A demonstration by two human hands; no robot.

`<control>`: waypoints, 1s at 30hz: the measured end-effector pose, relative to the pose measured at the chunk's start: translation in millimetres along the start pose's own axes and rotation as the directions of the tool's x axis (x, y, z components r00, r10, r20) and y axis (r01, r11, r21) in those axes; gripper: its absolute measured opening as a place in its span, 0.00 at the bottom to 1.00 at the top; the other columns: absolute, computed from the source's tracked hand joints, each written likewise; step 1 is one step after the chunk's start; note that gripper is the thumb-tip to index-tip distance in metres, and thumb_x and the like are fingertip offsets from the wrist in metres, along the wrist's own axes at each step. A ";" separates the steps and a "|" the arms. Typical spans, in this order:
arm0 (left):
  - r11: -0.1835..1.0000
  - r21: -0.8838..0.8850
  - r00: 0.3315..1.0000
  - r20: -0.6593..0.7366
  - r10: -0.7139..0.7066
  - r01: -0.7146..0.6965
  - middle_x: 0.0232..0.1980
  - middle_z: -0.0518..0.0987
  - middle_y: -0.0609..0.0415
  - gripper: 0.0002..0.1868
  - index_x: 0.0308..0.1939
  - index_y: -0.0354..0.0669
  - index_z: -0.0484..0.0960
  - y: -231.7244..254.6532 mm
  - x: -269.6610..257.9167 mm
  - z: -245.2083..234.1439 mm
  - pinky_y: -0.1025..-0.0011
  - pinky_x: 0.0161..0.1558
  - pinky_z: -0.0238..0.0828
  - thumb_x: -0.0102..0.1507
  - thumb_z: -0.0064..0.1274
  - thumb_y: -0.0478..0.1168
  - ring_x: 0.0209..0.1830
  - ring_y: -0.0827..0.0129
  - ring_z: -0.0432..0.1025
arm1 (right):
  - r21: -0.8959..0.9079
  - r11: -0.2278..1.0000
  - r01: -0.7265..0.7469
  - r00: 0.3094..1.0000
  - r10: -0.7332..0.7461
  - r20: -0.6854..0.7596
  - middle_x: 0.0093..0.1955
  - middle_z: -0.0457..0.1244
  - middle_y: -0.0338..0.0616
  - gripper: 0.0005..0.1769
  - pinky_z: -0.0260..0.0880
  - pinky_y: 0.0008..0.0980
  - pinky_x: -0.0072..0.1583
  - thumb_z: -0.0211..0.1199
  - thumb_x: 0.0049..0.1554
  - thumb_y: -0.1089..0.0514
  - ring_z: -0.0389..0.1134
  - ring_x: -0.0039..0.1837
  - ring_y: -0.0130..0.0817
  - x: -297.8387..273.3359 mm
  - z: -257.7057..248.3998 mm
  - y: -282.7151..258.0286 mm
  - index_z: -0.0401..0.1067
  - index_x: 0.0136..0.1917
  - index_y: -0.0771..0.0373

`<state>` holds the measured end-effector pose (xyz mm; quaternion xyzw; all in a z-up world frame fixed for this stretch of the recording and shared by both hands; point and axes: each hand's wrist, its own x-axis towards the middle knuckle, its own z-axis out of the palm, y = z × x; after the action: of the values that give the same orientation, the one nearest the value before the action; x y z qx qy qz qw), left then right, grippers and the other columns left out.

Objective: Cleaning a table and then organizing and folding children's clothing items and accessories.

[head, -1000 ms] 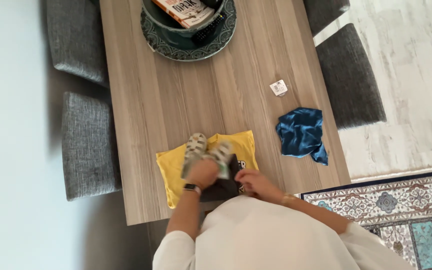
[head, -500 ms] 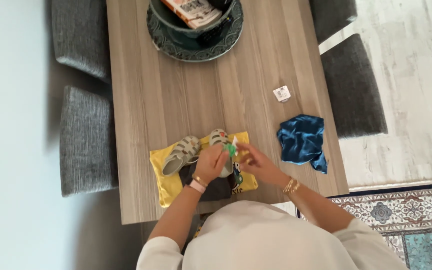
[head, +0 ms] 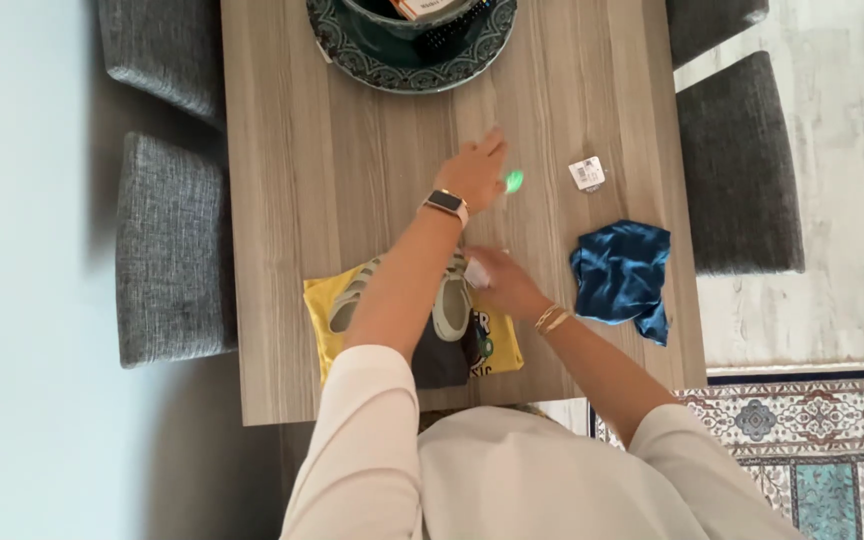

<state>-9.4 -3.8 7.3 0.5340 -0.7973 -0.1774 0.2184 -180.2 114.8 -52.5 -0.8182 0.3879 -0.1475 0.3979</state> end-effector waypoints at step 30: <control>0.892 -0.214 0.866 -0.233 -0.442 0.397 0.52 0.82 0.46 0.15 0.55 0.47 0.82 -36.6 -206.8 63.2 0.55 0.54 0.72 0.65 0.50 0.37 0.53 0.47 0.77 | 0.797 0.428 -0.426 0.676 0.736 -0.035 0.53 0.68 0.38 0.20 0.69 0.31 0.46 0.64 0.56 0.55 0.69 0.50 0.28 5.0 -53.3 138.3 0.70 0.63 0.51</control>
<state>54.0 178.0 -97.7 0.6952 -0.6066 -0.2074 0.3251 -277.8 29.6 -124.6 -0.3477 0.6258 -0.2947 0.6329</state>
